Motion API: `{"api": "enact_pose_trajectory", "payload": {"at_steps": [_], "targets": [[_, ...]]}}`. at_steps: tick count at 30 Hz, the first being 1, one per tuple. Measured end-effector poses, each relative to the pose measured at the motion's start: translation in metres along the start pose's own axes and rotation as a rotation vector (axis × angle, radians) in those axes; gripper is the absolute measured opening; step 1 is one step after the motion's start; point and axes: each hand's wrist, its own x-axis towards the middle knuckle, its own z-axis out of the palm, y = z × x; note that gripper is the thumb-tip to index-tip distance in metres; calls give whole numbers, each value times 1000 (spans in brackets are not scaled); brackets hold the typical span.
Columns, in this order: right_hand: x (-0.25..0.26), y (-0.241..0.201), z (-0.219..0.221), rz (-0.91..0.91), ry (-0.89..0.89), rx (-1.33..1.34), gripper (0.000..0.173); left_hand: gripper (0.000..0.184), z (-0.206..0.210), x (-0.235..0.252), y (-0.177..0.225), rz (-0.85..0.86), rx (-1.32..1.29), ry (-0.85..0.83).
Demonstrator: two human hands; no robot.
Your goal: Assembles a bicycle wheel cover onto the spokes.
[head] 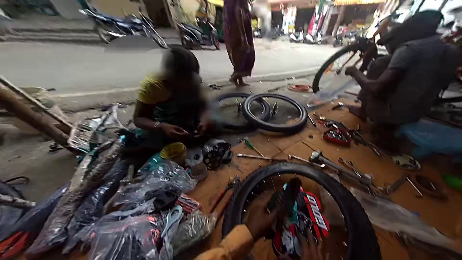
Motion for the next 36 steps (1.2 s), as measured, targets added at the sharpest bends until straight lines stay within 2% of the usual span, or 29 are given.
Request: {"api": "enact_pose_trajectory", "payload": {"at_steps": [3, 6, 7, 14, 18, 21, 23, 24, 27, 31, 33, 36], "targets": [[-6, -16, 0, 127, -41, -45, 97, 46, 0, 2, 1, -45, 71, -35], [-14, -19, 14, 89, 35, -64, 107, 41, 3, -1, -7, -75, 4, -23], [-16, -19, 19, 56, 55, -61, 104, 40, 4, -3, -8, -81, -17, -20], [-23, -1, 17, -154, 146, -39, 50, 34, 14, -22, -13, -64, -242, 42], [-24, 16, 3, -160, 203, -18, 47, 34, 30, -66, -17, -109, -387, 39], [-14, 25, -9, -120, 204, 9, 48, 40, 43, -100, -27, 7, -277, -126], [-6, 28, -13, -117, 207, 27, 42, 38, 51, -109, -34, 103, -223, -132], [-4, 28, -14, -119, 191, 38, 38, 36, 49, -106, -35, 96, -227, -110], [-5, 23, -13, -155, 122, 79, 47, 29, 32, -74, -34, 7, -229, -1], [-13, -5, -4, -190, 66, 30, 78, 29, 6, -26, -28, -42, -186, 72], [-14, -15, 6, -165, 62, -2, 91, 36, 3, -10, -22, -36, -216, 57], [-9, -20, 16, -112, 41, -50, 93, 53, 8, -3, 1, 27, -205, -57]]}}
